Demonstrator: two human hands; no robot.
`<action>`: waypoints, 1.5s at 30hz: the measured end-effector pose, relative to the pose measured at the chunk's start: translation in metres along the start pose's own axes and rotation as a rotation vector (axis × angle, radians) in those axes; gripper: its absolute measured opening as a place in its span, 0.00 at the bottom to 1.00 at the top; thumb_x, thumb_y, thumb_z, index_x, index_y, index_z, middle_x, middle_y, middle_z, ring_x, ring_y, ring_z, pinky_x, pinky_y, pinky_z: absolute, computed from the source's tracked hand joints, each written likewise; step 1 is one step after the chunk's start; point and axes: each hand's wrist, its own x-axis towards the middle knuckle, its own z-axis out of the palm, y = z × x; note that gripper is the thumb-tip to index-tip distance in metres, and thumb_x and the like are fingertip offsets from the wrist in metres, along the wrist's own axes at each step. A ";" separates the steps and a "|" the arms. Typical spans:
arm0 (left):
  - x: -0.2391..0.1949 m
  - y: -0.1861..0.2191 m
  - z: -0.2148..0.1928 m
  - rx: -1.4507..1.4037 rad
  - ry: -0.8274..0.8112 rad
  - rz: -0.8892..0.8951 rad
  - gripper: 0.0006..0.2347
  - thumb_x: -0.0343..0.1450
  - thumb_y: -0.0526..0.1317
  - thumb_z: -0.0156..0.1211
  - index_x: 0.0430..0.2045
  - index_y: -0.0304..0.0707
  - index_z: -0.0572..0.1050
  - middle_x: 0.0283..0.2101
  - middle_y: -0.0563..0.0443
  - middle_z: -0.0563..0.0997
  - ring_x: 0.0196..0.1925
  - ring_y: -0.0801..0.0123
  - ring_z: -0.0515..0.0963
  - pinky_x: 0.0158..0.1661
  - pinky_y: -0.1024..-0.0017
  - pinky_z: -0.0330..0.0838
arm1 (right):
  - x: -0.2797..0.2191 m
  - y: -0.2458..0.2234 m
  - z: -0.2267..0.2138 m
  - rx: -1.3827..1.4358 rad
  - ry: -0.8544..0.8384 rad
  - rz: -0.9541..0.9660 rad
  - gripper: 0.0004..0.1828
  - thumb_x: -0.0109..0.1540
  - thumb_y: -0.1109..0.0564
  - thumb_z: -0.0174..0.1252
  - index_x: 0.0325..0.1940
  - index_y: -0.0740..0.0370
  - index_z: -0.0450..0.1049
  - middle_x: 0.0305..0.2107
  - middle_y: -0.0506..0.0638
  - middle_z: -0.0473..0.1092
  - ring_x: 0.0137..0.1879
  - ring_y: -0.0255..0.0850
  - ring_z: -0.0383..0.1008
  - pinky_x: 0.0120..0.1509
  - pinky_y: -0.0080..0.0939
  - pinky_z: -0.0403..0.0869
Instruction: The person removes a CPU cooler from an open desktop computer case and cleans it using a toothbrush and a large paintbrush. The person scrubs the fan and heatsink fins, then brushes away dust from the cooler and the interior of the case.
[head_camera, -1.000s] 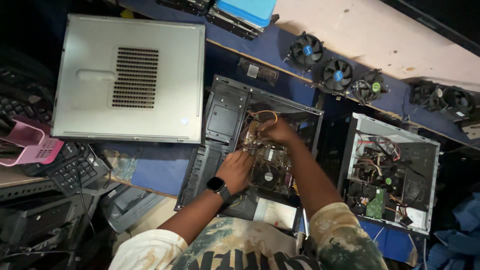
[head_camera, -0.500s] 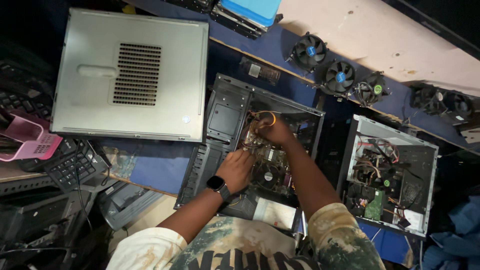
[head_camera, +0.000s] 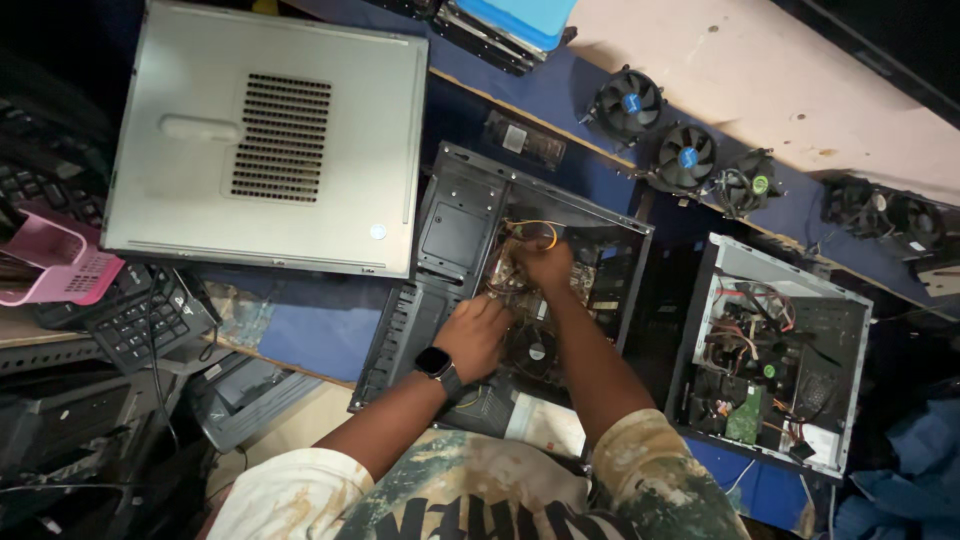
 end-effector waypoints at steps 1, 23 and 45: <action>0.000 0.000 0.000 0.002 -0.005 0.001 0.13 0.62 0.35 0.62 0.40 0.39 0.76 0.42 0.47 0.75 0.52 0.55 0.72 0.51 0.60 0.66 | -0.001 -0.002 0.000 -0.008 -0.005 -0.010 0.12 0.51 0.50 0.73 0.24 0.61 0.81 0.18 0.47 0.77 0.23 0.34 0.76 0.31 0.36 0.74; -0.003 -0.002 -0.002 0.050 -0.003 0.016 0.14 0.60 0.35 0.60 0.39 0.35 0.75 0.46 0.44 0.75 0.52 0.54 0.71 0.50 0.60 0.65 | 0.004 0.004 0.008 -0.143 -0.022 -0.121 0.11 0.51 0.49 0.71 0.31 0.57 0.82 0.25 0.52 0.79 0.30 0.39 0.81 0.36 0.41 0.78; -0.001 -0.005 0.004 0.029 0.019 0.036 0.18 0.59 0.36 0.61 0.44 0.34 0.75 0.45 0.45 0.74 0.52 0.54 0.71 0.50 0.59 0.66 | -0.014 -0.032 -0.016 -0.382 -0.178 -0.588 0.06 0.56 0.53 0.64 0.31 0.57 0.80 0.36 0.56 0.78 0.41 0.53 0.81 0.42 0.50 0.77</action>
